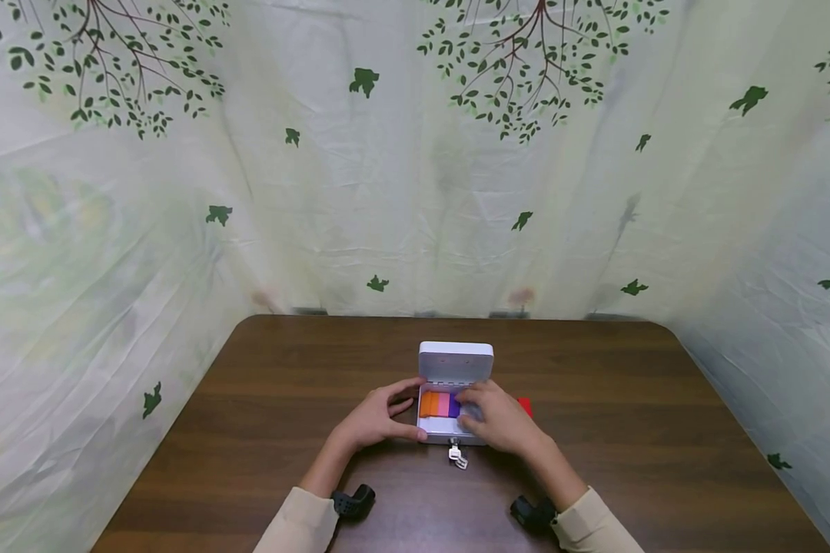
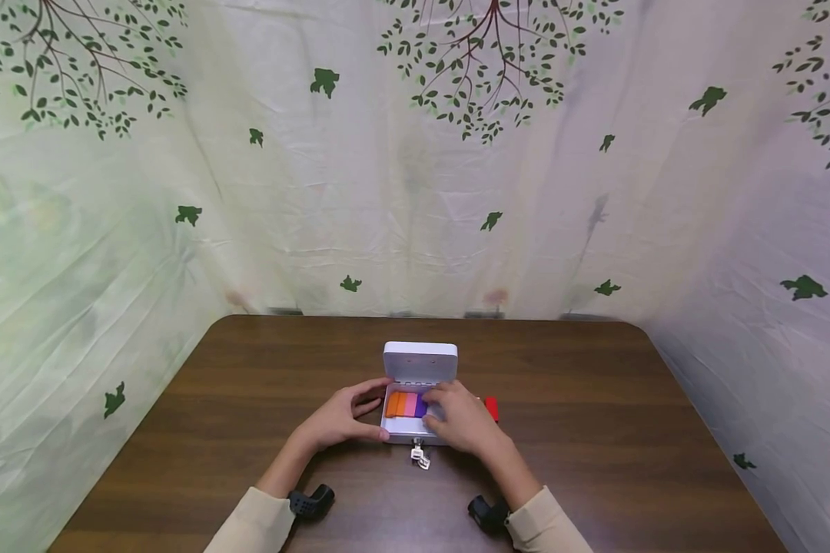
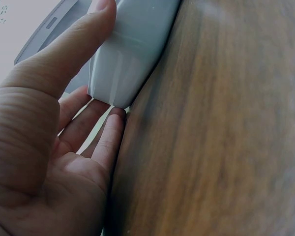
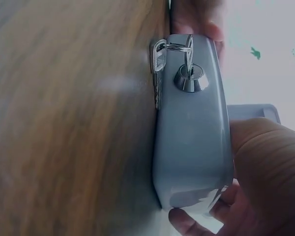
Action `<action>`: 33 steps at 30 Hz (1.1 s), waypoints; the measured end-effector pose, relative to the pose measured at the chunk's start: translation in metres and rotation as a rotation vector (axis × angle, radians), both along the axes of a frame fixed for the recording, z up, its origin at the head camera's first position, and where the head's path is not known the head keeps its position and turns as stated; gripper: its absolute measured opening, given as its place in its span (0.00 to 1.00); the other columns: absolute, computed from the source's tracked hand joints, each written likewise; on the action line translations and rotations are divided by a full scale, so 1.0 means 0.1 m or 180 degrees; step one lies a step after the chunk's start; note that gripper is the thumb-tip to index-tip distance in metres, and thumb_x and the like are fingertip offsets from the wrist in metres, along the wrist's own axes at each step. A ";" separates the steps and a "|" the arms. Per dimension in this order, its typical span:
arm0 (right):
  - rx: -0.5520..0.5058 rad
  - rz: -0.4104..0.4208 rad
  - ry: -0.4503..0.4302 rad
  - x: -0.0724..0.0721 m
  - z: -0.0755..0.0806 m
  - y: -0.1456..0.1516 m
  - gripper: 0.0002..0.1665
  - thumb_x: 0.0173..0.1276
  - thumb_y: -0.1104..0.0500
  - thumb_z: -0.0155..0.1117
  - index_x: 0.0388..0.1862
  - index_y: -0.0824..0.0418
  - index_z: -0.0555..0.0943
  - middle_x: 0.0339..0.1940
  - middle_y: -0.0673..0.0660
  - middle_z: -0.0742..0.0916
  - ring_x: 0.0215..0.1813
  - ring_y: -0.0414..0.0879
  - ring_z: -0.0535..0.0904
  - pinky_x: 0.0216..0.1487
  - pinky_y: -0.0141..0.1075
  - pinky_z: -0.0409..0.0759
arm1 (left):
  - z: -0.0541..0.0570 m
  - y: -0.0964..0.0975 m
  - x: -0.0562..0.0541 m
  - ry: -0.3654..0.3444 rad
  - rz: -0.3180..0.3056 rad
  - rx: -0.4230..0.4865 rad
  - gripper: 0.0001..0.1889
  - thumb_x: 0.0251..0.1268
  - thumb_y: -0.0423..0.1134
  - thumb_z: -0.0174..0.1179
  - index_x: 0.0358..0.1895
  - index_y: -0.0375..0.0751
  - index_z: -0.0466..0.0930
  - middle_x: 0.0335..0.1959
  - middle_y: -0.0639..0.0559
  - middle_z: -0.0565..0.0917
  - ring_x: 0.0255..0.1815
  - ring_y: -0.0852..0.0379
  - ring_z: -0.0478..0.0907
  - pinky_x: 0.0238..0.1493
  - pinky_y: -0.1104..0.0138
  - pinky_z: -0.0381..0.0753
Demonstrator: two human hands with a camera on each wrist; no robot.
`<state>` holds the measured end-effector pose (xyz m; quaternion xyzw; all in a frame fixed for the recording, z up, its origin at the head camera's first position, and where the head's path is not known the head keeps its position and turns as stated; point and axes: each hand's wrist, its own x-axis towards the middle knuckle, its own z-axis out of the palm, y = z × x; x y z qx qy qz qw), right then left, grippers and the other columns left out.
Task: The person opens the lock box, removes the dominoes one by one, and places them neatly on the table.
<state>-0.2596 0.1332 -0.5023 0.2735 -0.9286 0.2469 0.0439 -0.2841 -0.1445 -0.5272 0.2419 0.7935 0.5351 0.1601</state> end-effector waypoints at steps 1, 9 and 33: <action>0.0012 0.0023 0.0001 0.00 0.01 0.00 0.18 0.68 0.56 0.69 0.54 0.62 0.87 0.55 0.59 0.87 0.62 0.56 0.79 0.65 0.55 0.81 | 0.00 0.00 0.00 0.0003 0.0000 -0.0006 0.48 0.52 0.47 0.81 0.78 0.53 0.66 0.79 0.53 0.66 0.80 0.49 0.65 0.74 0.60 0.73; -0.0001 0.0084 -0.0008 0.01 0.01 0.01 0.16 0.66 0.57 0.70 0.50 0.62 0.88 0.51 0.58 0.87 0.57 0.56 0.79 0.62 0.55 0.82 | 0.01 0.00 0.01 0.0013 0.0000 -0.0023 0.48 0.53 0.47 0.81 0.78 0.53 0.65 0.79 0.52 0.66 0.79 0.47 0.66 0.74 0.58 0.72; 0.0001 -0.0403 -0.0308 0.00 0.08 -0.11 0.21 0.55 0.55 0.83 0.47 0.60 0.89 0.47 0.58 0.89 0.56 0.58 0.82 0.64 0.56 0.82 | 0.01 0.01 0.02 -0.0003 0.0036 -0.0067 0.48 0.53 0.48 0.81 0.78 0.53 0.66 0.79 0.51 0.66 0.79 0.46 0.66 0.74 0.58 0.73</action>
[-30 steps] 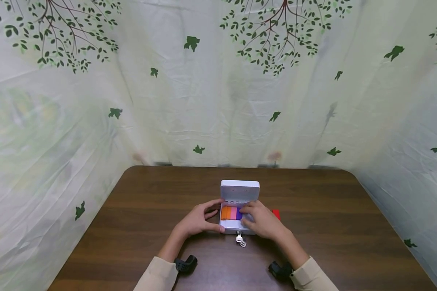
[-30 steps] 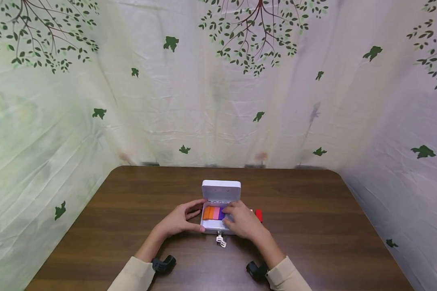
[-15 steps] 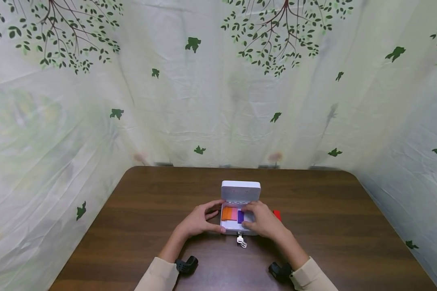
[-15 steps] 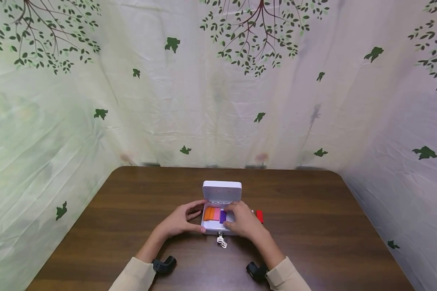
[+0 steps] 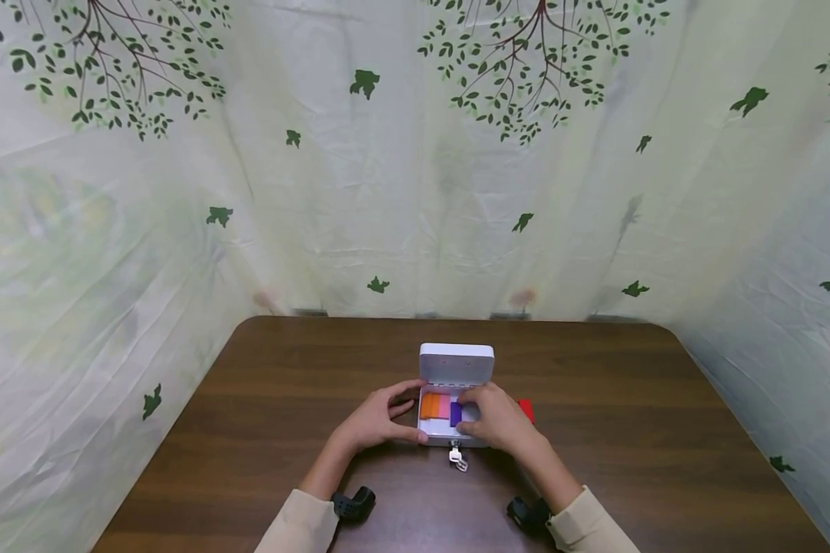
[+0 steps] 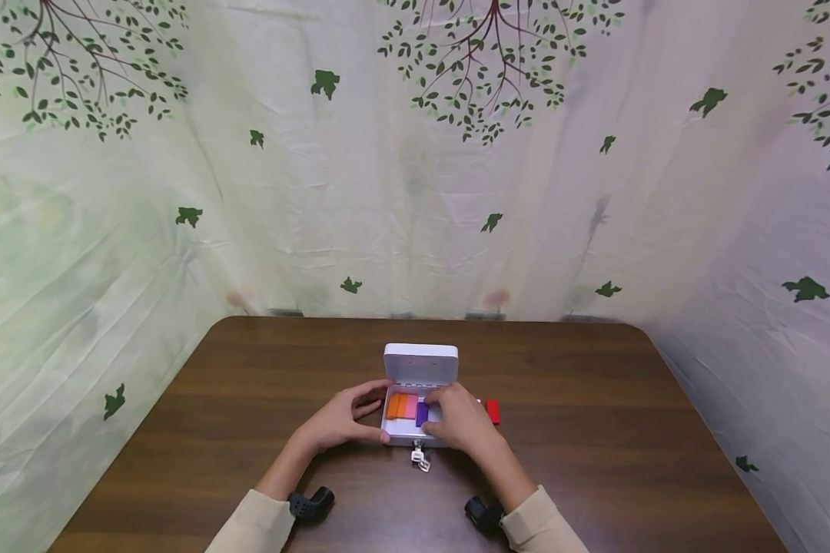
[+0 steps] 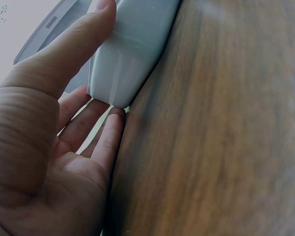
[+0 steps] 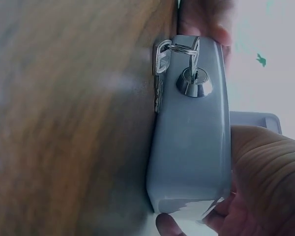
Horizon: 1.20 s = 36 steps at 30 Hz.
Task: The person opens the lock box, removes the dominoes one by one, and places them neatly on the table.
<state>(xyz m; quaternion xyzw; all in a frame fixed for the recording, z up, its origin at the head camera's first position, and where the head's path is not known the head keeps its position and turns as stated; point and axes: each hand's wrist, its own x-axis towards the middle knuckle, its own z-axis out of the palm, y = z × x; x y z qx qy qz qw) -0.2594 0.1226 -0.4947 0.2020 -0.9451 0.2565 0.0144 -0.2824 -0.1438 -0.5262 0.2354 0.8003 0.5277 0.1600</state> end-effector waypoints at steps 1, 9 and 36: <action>-0.0037 0.0012 0.0018 0.00 0.00 0.00 0.20 0.54 0.55 0.83 0.45 0.60 0.89 0.46 0.58 0.89 0.55 0.58 0.82 0.64 0.56 0.82 | 0.00 0.00 0.00 0.0009 -0.0002 0.0008 0.48 0.52 0.48 0.81 0.78 0.53 0.66 0.79 0.51 0.66 0.79 0.47 0.66 0.74 0.58 0.73; -0.0210 0.0117 0.0109 -0.05 -0.08 0.05 0.15 0.52 0.55 0.84 0.37 0.57 0.89 0.40 0.53 0.89 0.49 0.52 0.81 0.57 0.52 0.84 | 0.00 -0.01 0.00 0.0038 -0.0040 0.0020 0.49 0.51 0.50 0.81 0.78 0.52 0.65 0.79 0.53 0.67 0.79 0.49 0.66 0.73 0.62 0.73; -0.0353 0.0527 0.0296 -0.04 0.18 0.34 0.22 0.58 0.56 0.79 0.52 0.58 0.87 0.46 0.51 0.89 0.44 0.47 0.83 0.44 0.36 0.85 | -0.03 -0.03 -0.02 0.0022 -0.0038 0.0071 0.49 0.50 0.49 0.82 0.77 0.52 0.66 0.79 0.51 0.67 0.79 0.47 0.66 0.73 0.60 0.74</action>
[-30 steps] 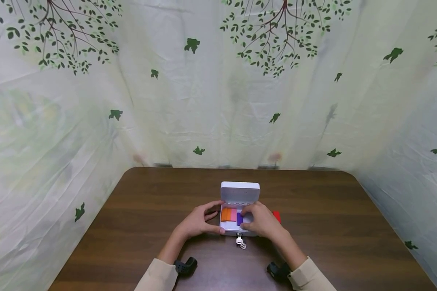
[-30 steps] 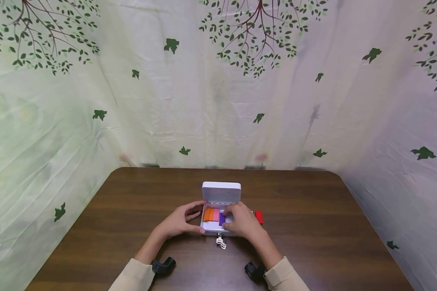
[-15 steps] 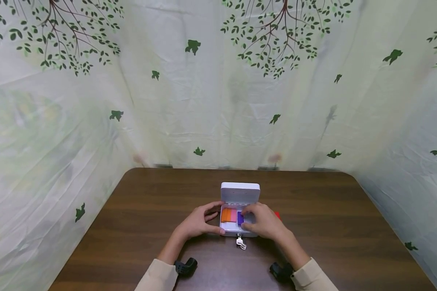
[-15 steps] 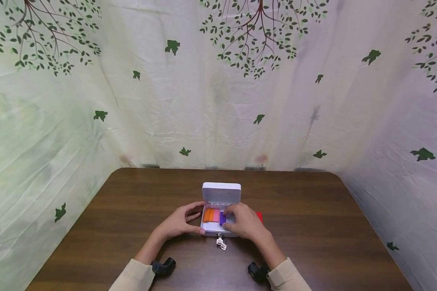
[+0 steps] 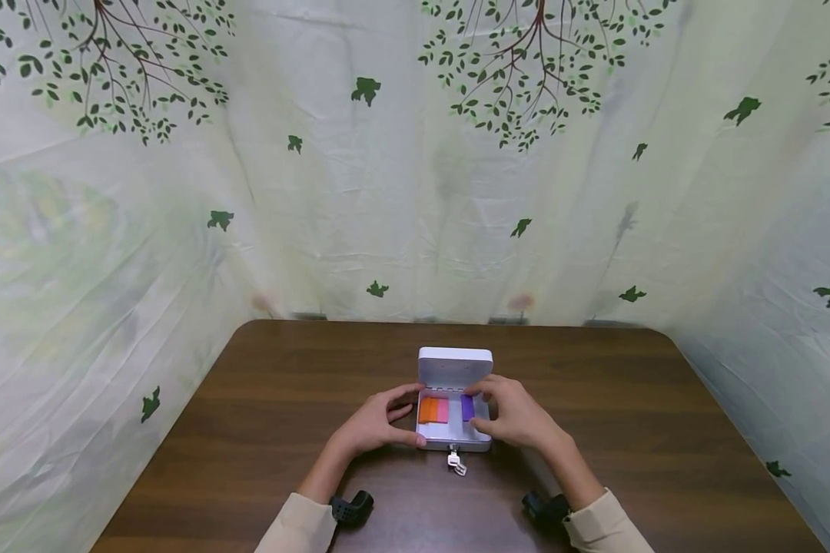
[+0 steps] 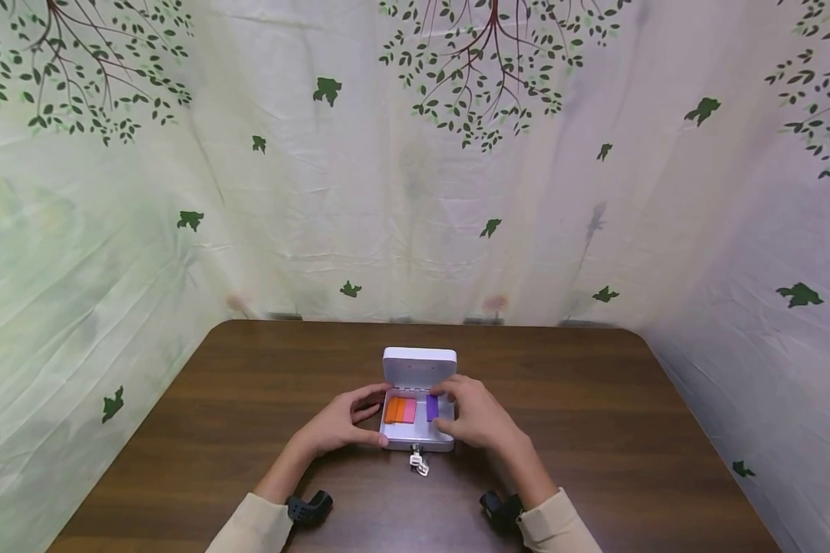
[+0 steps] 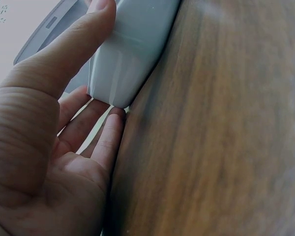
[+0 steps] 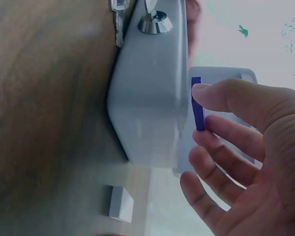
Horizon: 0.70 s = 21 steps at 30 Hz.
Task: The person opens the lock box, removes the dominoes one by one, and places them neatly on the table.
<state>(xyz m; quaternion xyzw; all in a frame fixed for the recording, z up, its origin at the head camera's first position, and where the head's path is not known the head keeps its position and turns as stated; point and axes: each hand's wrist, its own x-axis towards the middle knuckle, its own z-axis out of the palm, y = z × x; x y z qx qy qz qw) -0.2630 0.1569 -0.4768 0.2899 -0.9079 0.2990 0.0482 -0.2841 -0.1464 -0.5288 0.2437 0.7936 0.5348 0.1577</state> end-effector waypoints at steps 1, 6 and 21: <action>-0.0009 -0.0004 -0.0013 0.00 0.01 0.01 0.22 0.58 0.56 0.79 0.52 0.58 0.87 0.46 0.51 0.88 0.44 0.48 0.83 0.44 0.36 0.85 | 0.00 0.00 0.00 -0.0001 0.0005 -0.0006 0.49 0.50 0.50 0.82 0.77 0.53 0.67 0.79 0.52 0.67 0.79 0.47 0.66 0.73 0.61 0.74; -0.0085 0.0006 -0.0101 0.01 0.05 0.05 0.22 0.58 0.56 0.79 0.52 0.58 0.86 0.48 0.53 0.88 0.42 0.48 0.82 0.42 0.34 0.84 | 0.01 0.01 -0.01 0.0003 0.0006 0.0002 0.49 0.50 0.50 0.82 0.77 0.53 0.66 0.79 0.53 0.67 0.79 0.48 0.66 0.73 0.62 0.74; -0.0254 -0.0016 -0.0210 0.01 0.09 0.24 0.22 0.58 0.56 0.79 0.52 0.56 0.87 0.45 0.50 0.88 0.44 0.50 0.83 0.43 0.43 0.89 | -0.01 0.02 0.01 0.0023 0.0026 -0.0023 0.49 0.50 0.48 0.82 0.77 0.52 0.66 0.79 0.51 0.67 0.79 0.47 0.66 0.73 0.62 0.73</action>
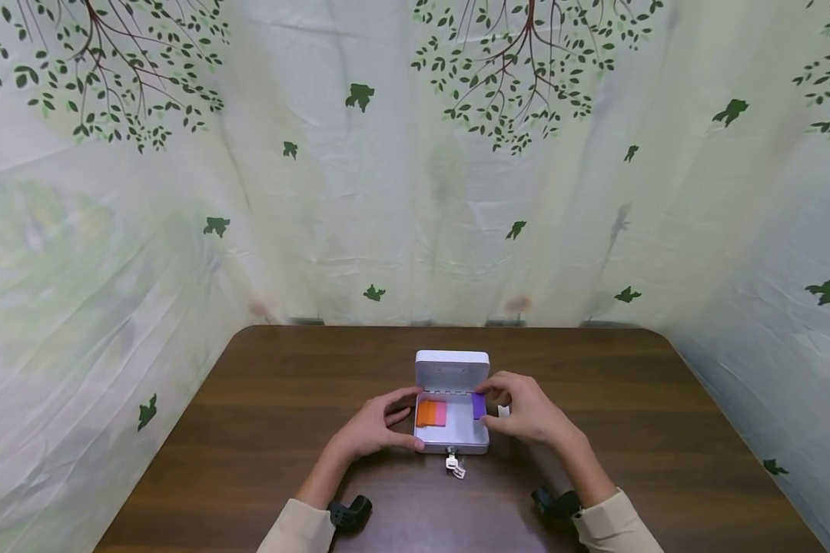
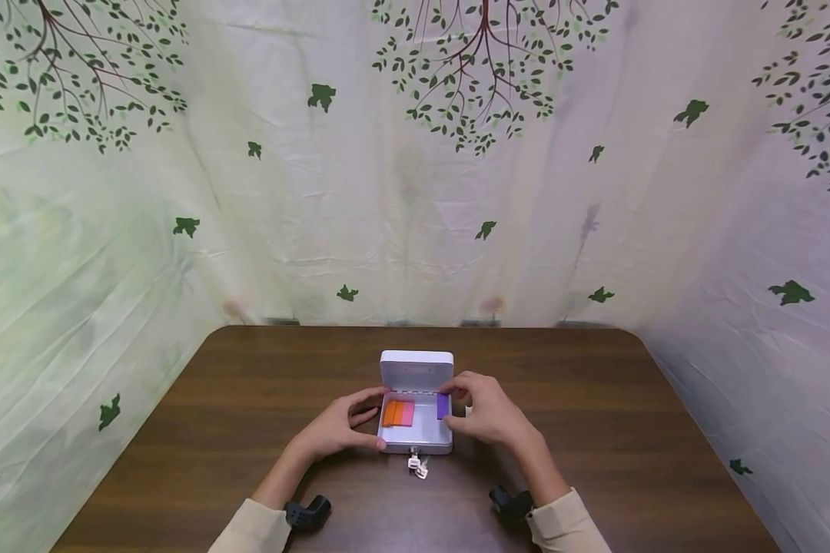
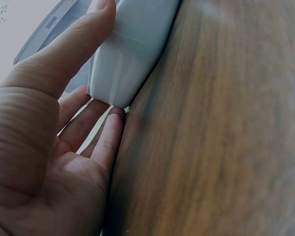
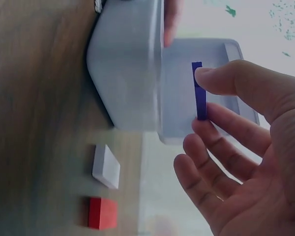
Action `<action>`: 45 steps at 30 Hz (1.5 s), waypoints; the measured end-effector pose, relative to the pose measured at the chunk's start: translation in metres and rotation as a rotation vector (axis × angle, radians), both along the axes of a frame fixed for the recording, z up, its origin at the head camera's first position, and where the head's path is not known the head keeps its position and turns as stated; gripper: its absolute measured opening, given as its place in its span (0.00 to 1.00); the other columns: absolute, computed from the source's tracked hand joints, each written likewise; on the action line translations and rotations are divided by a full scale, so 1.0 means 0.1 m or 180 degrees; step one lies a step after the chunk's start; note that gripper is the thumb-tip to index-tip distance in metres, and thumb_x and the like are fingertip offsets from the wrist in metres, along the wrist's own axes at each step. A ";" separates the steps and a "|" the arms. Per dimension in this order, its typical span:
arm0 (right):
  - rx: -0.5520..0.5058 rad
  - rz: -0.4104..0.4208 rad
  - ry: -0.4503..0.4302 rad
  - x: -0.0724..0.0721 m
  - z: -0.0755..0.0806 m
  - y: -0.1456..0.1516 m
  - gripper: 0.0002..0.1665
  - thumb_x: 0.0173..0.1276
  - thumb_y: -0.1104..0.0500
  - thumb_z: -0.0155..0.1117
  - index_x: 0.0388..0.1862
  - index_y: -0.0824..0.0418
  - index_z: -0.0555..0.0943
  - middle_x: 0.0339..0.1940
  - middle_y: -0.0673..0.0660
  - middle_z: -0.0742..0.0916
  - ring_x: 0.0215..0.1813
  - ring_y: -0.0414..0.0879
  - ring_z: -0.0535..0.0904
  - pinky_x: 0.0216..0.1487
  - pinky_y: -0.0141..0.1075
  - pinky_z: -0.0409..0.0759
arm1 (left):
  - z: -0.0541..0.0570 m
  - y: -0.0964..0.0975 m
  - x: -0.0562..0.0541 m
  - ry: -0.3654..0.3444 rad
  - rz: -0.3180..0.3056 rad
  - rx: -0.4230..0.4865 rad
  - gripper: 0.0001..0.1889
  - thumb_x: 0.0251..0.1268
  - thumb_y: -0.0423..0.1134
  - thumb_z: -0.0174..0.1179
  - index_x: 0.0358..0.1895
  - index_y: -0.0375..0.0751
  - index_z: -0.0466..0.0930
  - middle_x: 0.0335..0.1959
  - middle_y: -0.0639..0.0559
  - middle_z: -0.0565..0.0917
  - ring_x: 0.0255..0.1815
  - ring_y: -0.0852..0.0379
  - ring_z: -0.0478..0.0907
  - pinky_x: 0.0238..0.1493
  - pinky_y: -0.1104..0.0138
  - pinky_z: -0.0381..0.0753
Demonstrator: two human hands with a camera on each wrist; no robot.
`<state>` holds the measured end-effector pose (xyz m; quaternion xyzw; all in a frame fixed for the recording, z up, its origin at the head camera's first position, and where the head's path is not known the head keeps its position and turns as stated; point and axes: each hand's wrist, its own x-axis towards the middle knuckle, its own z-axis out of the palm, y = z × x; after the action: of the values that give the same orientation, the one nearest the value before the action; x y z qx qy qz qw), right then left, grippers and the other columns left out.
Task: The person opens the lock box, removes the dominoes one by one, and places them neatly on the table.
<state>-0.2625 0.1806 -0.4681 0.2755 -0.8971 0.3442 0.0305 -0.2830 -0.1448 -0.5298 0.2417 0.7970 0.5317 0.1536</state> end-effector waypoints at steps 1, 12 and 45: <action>-0.0013 -0.0013 -0.0009 0.00 0.00 0.02 0.22 0.58 0.56 0.79 0.52 0.56 0.87 0.46 0.50 0.88 0.45 0.50 0.84 0.43 0.42 0.89 | 0.00 0.00 0.00 0.0002 -0.0006 0.0006 0.49 0.50 0.48 0.82 0.77 0.51 0.66 0.79 0.50 0.66 0.79 0.47 0.66 0.73 0.62 0.73; -0.0246 -0.0041 -0.0220 -0.03 0.04 0.24 0.23 0.59 0.56 0.80 0.53 0.57 0.86 0.47 0.52 0.88 0.46 0.52 0.85 0.43 0.46 0.91 | 0.00 -0.01 0.00 -0.0041 -0.0023 0.0029 0.49 0.50 0.48 0.82 0.77 0.53 0.66 0.79 0.53 0.66 0.80 0.49 0.65 0.74 0.63 0.73; -0.0037 -0.0225 -0.0819 -0.08 -0.10 0.94 0.24 0.61 0.57 0.79 0.56 0.58 0.84 0.55 0.59 0.86 0.52 0.54 0.85 0.52 0.48 0.90 | 0.01 -0.01 -0.01 0.0010 -0.0070 0.0031 0.48 0.51 0.49 0.81 0.77 0.51 0.66 0.79 0.50 0.66 0.80 0.47 0.65 0.74 0.61 0.72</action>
<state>-0.2707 0.2747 -0.4778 0.1971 -0.9007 0.3806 -0.0711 -0.2839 -0.1454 -0.5288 0.2521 0.7920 0.5335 0.1570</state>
